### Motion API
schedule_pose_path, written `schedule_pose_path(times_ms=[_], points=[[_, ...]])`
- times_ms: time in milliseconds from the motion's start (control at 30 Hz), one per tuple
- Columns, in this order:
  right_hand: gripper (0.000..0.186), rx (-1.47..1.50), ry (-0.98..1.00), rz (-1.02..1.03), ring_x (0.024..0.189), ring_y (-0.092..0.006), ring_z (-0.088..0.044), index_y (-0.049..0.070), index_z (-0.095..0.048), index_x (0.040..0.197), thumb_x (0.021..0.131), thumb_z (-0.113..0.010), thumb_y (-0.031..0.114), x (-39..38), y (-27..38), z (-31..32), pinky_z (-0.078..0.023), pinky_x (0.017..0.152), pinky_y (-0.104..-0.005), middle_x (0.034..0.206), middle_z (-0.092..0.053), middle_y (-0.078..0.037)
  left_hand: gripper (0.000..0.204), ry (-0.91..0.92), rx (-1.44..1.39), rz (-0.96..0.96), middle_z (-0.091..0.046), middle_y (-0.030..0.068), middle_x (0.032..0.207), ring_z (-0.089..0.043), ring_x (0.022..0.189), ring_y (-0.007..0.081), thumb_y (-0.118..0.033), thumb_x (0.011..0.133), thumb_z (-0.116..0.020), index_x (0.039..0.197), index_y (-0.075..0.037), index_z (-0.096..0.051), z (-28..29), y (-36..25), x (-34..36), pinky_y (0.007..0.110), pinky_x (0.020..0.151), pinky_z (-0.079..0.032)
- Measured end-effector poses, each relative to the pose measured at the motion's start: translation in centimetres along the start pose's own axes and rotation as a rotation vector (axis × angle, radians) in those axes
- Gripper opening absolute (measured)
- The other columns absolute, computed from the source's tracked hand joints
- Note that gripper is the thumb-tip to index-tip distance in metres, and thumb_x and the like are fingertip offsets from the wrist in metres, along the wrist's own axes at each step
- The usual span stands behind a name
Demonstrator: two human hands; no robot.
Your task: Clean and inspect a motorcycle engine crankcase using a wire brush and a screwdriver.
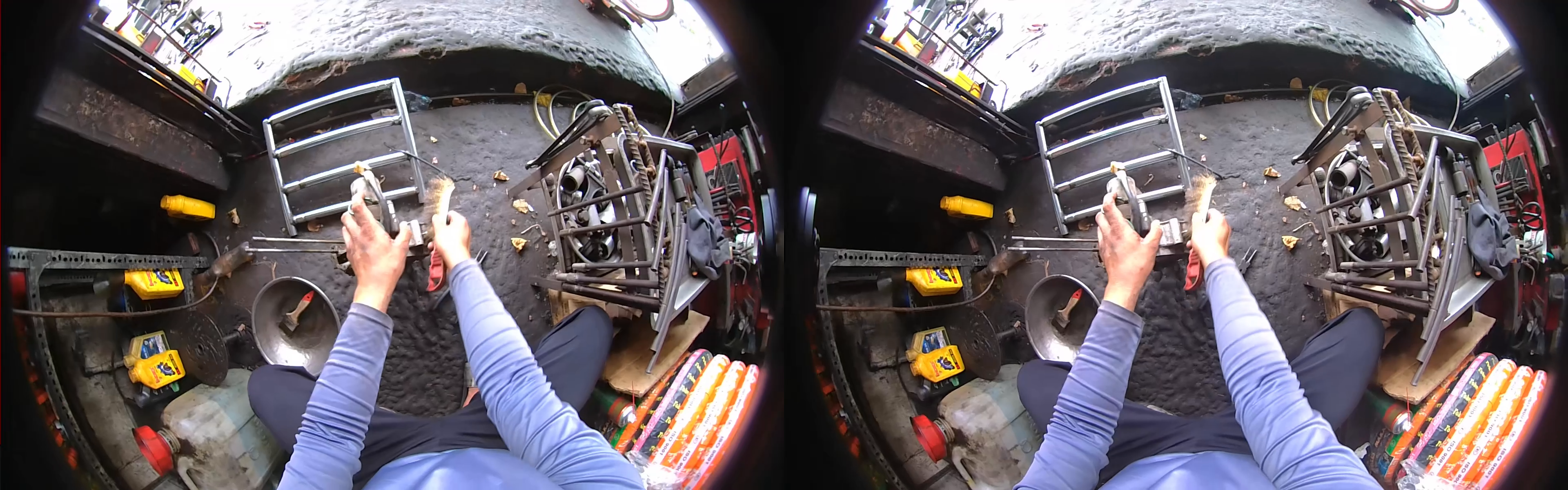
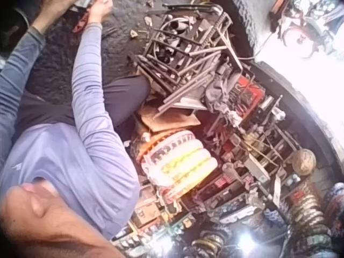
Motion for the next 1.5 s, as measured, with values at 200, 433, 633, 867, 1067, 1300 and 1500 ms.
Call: schedule_pose_path(times_ms=[200, 433, 633, 867, 1067, 1300, 1500], points=[[0.023, -0.073, -0.091, 0.185, 0.049, -0.0229, -0.065, 0.0, -0.058, 0.083, 0.091, -0.061, 0.021, 0.8, 0.4, -0.5, -0.05, 0.046, -0.037, 0.066, -0.064, -0.014, 0.081, 0.022, -0.055, -0.036, -0.048, 0.0251, 0.118, -0.05, 0.11, 0.0455, -0.015, 0.07, -0.077, 0.136, -0.01, -0.032, 0.8, 0.8, 0.1, 0.051, 0.094, -0.042], [0.019, -0.001, 0.011, 0.129, 0.055, -0.0283, -0.066, -0.001, -0.058, 0.088, 0.091, -0.062, 0.017, -4.3, 1.4, -2.4, -0.051, 0.054, -0.0412, 0.067, -0.065, -0.018, 0.082, 0.017, -0.06, -0.028, -0.048, 0.0273, 0.127, -0.05, 0.116, 0.0461, -0.018, 0.071, -0.077, 0.138, -0.008, -0.031, 3.1, 4.0, -0.5, 0.05, 0.097, -0.042], [0.023, -0.15, 0.23, 0.327, 0.085, -0.046, -0.063, -0.001, -0.058, 0.094, 0.088, -0.065, 0.021, -3.7, 0.2, -1.8, -0.049, 0.071, -0.0496, 0.083, -0.064, -0.026, 0.078, 0.046, -0.149, 0.118, -0.048, 0.0259, 0.13, -0.051, 0.12, 0.0407, -0.019, 0.072, -0.075, 0.136, -0.007, -0.033, 3.8, 5.9, -1.0, 0.045, 0.101, -0.04], [0.021, -0.354, 0.274, 0.542, 0.083, -0.0477, -0.061, 0.004, -0.059, 0.096, 0.088, -0.064, 0.023, -1.3, 3.8, -3.0, -0.048, 0.072, -0.052, 0.082, -0.064, -0.026, 0.079, 0.049, -0.116, 0.076, -0.05, 0.0261, 0.126, -0.052, 0.117, 0.0414, -0.021, 0.073, -0.076, 0.137, -0.01, -0.032, 3.9, 7.0, 0.0, 0.046, 0.099, -0.042], [0.023, -0.302, 0.269, 0.597, 0.085, -0.0465, -0.062, 0.008, -0.062, 0.106, 0.088, -0.064, 0.023, -1.7, 4.6, -4.1, -0.05, 0.071, -0.05, 0.088, -0.064, -0.026, 0.078, 0.044, -0.126, 0.064, -0.05, 0.0257, 0.127, -0.052, 0.117, 0.0415, -0.021, 0.073, -0.076, 0.136, -0.01, -0.032, 3.1, 6.0, 0.3, 0.046, 0.099, -0.042], [0.025, -0.181, 0.227, 0.746, 0.089, -0.0426, -0.065, 0.006, -0.062, 0.11, 0.086, -0.063, 0.013, -2.0, 3.7, -3.0, -0.052, 0.075, -0.0468, 0.09, -0.067, -0.023, 0.078, 0.029, -0.087, 0.036, -0.051, 0.0266, 0.126, -0.053, 0.115, 0.0424, -0.023, 0.072, -0.076, 0.136, -0.009, -0.032, 3.0, 6.3, 0.8, 0.046, 0.097, -0.042], [0.022, -0.261, 0.321, 0.545, 0.087, -0.0427, -0.064, 0.006, -0.06, 0.105, 0.086, -0.065, 0.017, -0.9, 3.2, -3.1, -0.051, 0.072, -0.0444, 0.087, -0.066, -0.024, 0.078, 0.054, -0.072, 0.113, -0.053, 0.0266, 0.123, -0.055, 0.112, 0.0426, -0.025, 0.072, -0.075, 0.136, -0.011, -0.032, 3.4, 6.6, 1.1, 0.047, 0.095, -0.044]])
Point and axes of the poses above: each hand's wrist, its own x-axis towards the middle knuckle, its own z-axis out of the back of the hand, y = z × x, the point moved 5 cm from there along x, towards the middle knuckle
